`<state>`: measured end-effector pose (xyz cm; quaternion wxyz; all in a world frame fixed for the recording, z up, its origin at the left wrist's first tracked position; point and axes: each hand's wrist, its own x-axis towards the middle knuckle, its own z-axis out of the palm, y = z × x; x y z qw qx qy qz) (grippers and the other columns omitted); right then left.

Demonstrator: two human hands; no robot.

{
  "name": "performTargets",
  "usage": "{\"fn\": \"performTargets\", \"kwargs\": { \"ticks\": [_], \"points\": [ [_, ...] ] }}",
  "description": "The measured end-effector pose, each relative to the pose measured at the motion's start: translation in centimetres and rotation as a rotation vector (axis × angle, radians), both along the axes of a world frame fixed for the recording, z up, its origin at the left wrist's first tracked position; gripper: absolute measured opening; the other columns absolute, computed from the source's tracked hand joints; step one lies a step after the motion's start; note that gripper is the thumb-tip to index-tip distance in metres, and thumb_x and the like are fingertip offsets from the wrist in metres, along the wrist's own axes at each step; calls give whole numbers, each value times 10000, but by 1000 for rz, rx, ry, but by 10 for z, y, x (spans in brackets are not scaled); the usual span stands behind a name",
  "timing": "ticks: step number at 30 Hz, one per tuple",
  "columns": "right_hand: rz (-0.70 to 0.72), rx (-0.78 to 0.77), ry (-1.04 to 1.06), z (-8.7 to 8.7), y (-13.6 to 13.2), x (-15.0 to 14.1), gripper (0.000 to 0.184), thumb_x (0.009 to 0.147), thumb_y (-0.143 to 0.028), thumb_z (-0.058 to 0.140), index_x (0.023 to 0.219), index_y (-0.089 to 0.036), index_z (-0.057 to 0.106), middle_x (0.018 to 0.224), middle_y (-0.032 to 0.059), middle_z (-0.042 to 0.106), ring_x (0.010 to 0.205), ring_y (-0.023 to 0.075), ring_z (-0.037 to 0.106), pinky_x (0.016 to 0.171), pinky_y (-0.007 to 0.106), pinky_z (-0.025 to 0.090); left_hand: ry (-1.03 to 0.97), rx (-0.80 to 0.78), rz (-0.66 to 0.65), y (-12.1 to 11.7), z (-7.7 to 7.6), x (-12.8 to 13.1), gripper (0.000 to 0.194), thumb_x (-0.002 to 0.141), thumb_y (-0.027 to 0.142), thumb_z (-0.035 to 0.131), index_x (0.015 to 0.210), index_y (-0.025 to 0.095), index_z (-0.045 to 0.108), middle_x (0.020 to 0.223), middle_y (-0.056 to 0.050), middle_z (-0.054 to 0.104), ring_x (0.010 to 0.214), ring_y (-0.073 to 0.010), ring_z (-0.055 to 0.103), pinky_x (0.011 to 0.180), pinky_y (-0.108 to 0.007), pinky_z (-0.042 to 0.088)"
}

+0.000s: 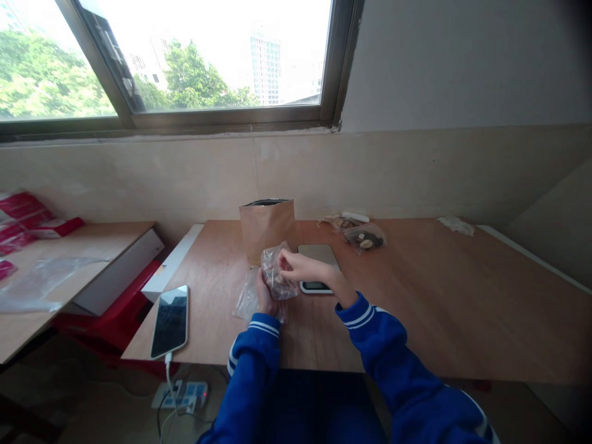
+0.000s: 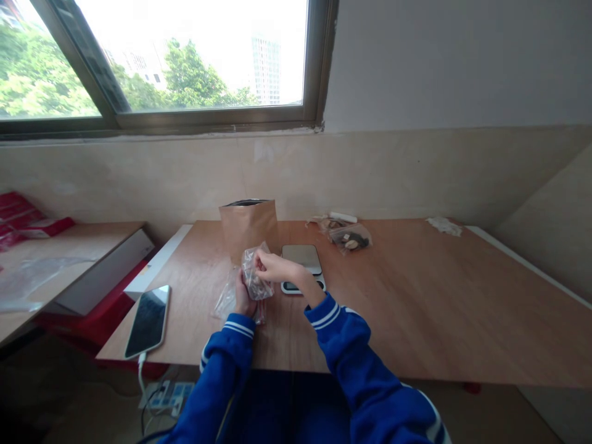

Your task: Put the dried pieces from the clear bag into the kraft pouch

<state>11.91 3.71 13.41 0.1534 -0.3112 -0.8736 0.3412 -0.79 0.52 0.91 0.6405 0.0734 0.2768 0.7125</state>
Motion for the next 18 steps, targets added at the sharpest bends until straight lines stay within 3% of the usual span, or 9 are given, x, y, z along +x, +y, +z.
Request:
{"fn": "performTargets", "kwargs": {
  "ticks": [2,5,9,13,16,18],
  "points": [
    [-31,-3,30,-4,-2,1,228,753,-114,601,928,-196,479,770,-7,589,652,143,549,577,232,427,-9,-6,22,0,-1,0,432,921,438,432,1069,120,684,931,-110,738,888,-252,708,868,-382,541],
    [-18,-27,81,-6,-5,2,177,801,-109,505,943,-203,455,764,-11,576,663,143,557,613,238,443,-25,-10,43,-1,0,-1,425,914,431,429,1041,126,696,937,-119,739,856,-257,714,863,-404,541],
    [-30,27,234,-10,-6,5,210,814,-56,393,940,-203,474,883,19,617,791,156,604,744,271,469,-35,-19,67,-2,3,-2,425,917,420,407,980,133,713,915,-107,741,864,-249,714,865,-382,538],
    [-29,-49,249,-20,-7,5,234,814,-159,573,1022,-189,470,999,58,625,873,183,621,777,299,494,-55,2,57,-3,7,-3,426,916,410,394,978,135,712,911,-105,740,900,-246,707,862,-361,539],
    [22,-121,139,-26,-10,2,350,733,-194,720,1012,-178,510,987,52,632,869,192,620,742,282,496,-55,-12,41,-4,9,-2,433,908,416,397,983,123,707,854,-106,736,868,-256,710,833,-375,549],
    [22,-112,83,-27,-13,0,328,698,-160,746,952,-173,539,924,33,643,814,180,614,689,255,480,-52,-20,54,-4,9,-2,410,902,409,417,987,127,703,839,-97,737,844,-246,712,819,-364,553]
  ]
}}
